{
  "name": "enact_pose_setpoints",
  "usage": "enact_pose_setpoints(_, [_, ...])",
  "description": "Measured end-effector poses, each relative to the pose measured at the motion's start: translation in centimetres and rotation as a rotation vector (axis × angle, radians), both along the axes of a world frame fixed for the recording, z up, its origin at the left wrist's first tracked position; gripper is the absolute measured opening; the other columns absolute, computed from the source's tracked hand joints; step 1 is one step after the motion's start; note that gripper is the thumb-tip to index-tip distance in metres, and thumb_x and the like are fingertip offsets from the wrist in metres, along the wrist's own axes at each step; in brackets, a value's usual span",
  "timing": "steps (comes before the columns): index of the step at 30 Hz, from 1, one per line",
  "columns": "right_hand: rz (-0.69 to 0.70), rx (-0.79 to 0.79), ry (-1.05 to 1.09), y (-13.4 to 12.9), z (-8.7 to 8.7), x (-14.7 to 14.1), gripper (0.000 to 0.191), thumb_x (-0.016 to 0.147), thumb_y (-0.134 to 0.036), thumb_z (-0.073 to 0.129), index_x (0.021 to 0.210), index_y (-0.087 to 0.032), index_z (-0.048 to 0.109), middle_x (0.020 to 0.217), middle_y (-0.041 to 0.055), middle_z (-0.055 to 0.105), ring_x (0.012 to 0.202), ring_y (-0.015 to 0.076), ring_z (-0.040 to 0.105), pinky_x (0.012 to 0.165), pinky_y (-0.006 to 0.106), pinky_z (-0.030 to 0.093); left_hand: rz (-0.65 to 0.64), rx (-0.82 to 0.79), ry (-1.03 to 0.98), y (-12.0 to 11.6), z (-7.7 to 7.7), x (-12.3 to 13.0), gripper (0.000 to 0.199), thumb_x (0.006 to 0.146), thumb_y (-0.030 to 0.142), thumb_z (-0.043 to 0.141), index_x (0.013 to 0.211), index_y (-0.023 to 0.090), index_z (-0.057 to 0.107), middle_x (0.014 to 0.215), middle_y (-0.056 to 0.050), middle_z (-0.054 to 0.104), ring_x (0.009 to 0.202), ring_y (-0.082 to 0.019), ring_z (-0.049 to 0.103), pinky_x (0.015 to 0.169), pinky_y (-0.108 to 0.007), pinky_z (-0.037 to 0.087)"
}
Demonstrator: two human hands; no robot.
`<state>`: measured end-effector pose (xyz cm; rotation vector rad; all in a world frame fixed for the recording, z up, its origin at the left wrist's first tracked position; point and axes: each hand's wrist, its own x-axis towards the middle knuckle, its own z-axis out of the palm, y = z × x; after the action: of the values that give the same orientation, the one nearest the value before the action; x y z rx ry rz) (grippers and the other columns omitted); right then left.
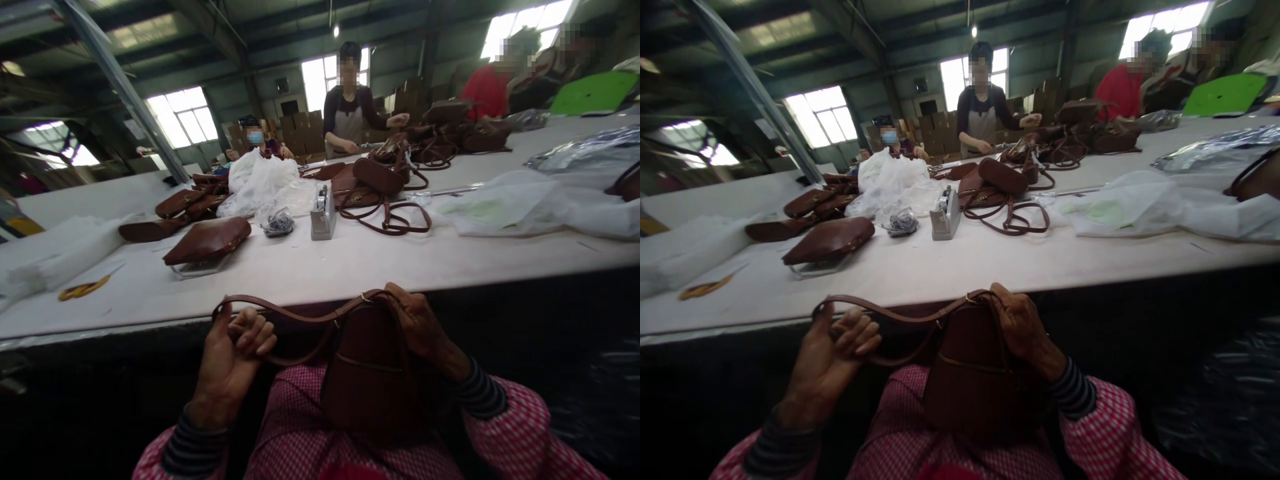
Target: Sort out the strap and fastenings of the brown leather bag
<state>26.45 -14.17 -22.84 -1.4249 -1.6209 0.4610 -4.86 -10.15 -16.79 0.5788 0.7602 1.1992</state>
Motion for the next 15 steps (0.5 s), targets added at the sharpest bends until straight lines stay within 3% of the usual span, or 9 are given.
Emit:
enact_pose_setpoints(3, [-0.003,0.006,-0.094,0.1,0.4,-0.8,0.043,0.106,-0.050,0.033,0.080,-0.021,0.050,0.062,-0.0011,0.049,0.054,0.0148,0.045,0.055,0.027,0.027,0.034,0.298,0.369,0.4,2.1,-1.4,0.056,0.091,0.048,0.064,0.052,0.019,0.038,0.047,0.007,0.019,0.043,-0.008,0.016,0.041,-0.023,0.022])
enact_pose_setpoints(5, [0.022,0.014,-0.163,0.1,0.6,-1.3,0.041,0.106,-0.047,0.032,0.084,-0.020,0.054,0.065,0.0002,0.053,0.056,0.0153,0.049,0.057,0.028,0.026,0.074,0.464,0.794,1.1,3.6,-2.6,0.055,0.087,0.050,0.069,0.051,0.017,0.042,0.049,0.005,0.028,0.047,-0.008,0.024,0.045,-0.023,0.023])
enact_pose_setpoints(7, [0.035,0.027,-0.185,0.2,0.8,-1.5,0.041,0.106,-0.046,0.031,0.085,-0.020,0.055,0.066,0.0009,0.055,0.057,0.0156,0.051,0.058,0.028,0.026,0.077,0.574,1.118,1.9,4.3,-3.7,0.045,0.080,0.052,0.074,0.058,0.016,0.058,0.056,0.001,0.043,0.054,-0.010,0.037,0.049,-0.021,0.027])
enact_pose_setpoints(11, [0.024,0.030,-0.137,0.0,0.8,-1.5,0.042,0.106,-0.049,0.032,0.081,-0.020,0.052,0.064,0.0006,0.054,0.055,0.0154,0.050,0.058,0.028,0.027,0.104,0.567,1.213,3.5,4.2,-5.7,0.042,0.074,0.055,0.071,0.093,0.017,0.079,0.061,-0.002,0.056,0.055,-0.014,0.044,0.046,-0.022,0.029])
enact_pose_setpoints(15, [0.078,0.017,-0.195,-0.2,1.2,-2.1,0.039,0.106,-0.046,0.035,0.084,-0.020,0.054,0.065,0.0003,0.056,0.056,0.0157,0.051,0.058,0.028,0.025,0.105,0.687,1.404,4.0,3.8,-6.8,0.034,0.074,0.050,0.071,0.089,0.021,0.083,0.079,-0.007,0.072,0.072,-0.023,0.060,0.062,-0.026,0.044])
